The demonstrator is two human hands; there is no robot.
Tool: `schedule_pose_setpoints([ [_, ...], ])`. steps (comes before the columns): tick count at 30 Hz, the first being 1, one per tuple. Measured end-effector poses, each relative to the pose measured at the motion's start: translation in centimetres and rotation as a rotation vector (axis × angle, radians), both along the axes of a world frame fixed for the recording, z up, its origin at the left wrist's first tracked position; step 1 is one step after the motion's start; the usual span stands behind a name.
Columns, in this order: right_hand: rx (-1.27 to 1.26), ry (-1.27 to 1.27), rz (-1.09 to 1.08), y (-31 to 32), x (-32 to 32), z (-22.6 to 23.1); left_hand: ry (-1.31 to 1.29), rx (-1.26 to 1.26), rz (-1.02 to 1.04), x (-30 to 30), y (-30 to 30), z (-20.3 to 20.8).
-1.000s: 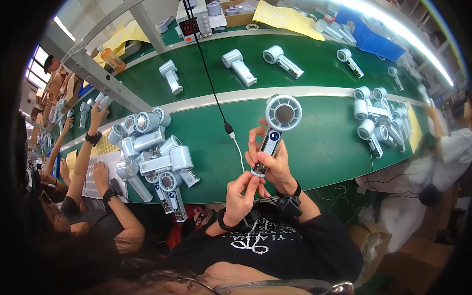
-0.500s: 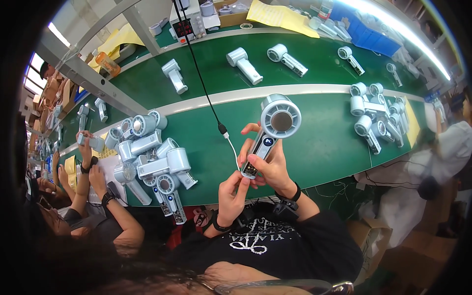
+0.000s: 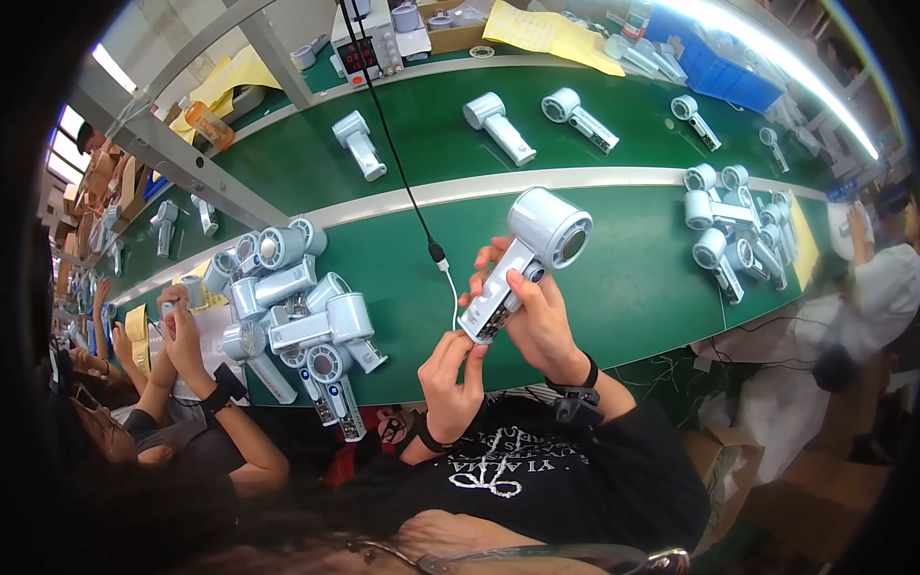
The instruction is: Testing and inspecting handheld fans on an assembly line.
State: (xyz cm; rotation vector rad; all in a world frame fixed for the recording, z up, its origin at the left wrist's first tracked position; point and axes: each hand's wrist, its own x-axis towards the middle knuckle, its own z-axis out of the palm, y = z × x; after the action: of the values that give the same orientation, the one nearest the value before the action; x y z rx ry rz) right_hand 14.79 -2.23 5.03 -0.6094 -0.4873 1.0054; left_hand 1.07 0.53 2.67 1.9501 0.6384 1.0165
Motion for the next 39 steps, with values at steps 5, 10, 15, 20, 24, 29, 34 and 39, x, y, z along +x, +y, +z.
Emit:
schedule_pose_setpoints([
  [5, -0.061, -0.107, -0.198, 4.5, 3.0, -0.2, 0.015, -0.065, 0.023, -1.0, 0.7, -1.8],
  [10, -0.393, -1.417, -0.597, 17.5, 14.1, -3.4, -0.075, -0.183, -0.086, 0.1, 0.1, -1.1],
  [15, -0.535, -1.857, -0.585, 23.8, 16.7, -9.8, -0.097, -0.164, -0.031, -0.5, 0.4, -0.2],
  [20, -0.632, -1.871, -0.938, 20.0, 20.6, -7.4, -0.080, -0.158, 0.043, -1.4, 1.4, -1.1],
  [24, -0.884, -1.946, -0.915, 15.3, 23.4, -6.7, -0.112, -0.194, 0.041, -1.4, 1.7, -0.9],
  [29, -0.980, -2.001, -0.885, 14.1, 25.7, -8.7, -0.104, -0.191, 0.013, -1.3, 1.6, -1.2],
  [34, -0.959, -1.853, -0.919, 13.2, 30.8, -12.1, -0.112, -0.197, -0.018, -0.9, 1.4, -1.0],
  [39, -0.665, -1.081, -0.714, 13.6, 27.9, -10.2, -0.129, -0.261, -0.007, -1.1, 1.2, -1.0],
])
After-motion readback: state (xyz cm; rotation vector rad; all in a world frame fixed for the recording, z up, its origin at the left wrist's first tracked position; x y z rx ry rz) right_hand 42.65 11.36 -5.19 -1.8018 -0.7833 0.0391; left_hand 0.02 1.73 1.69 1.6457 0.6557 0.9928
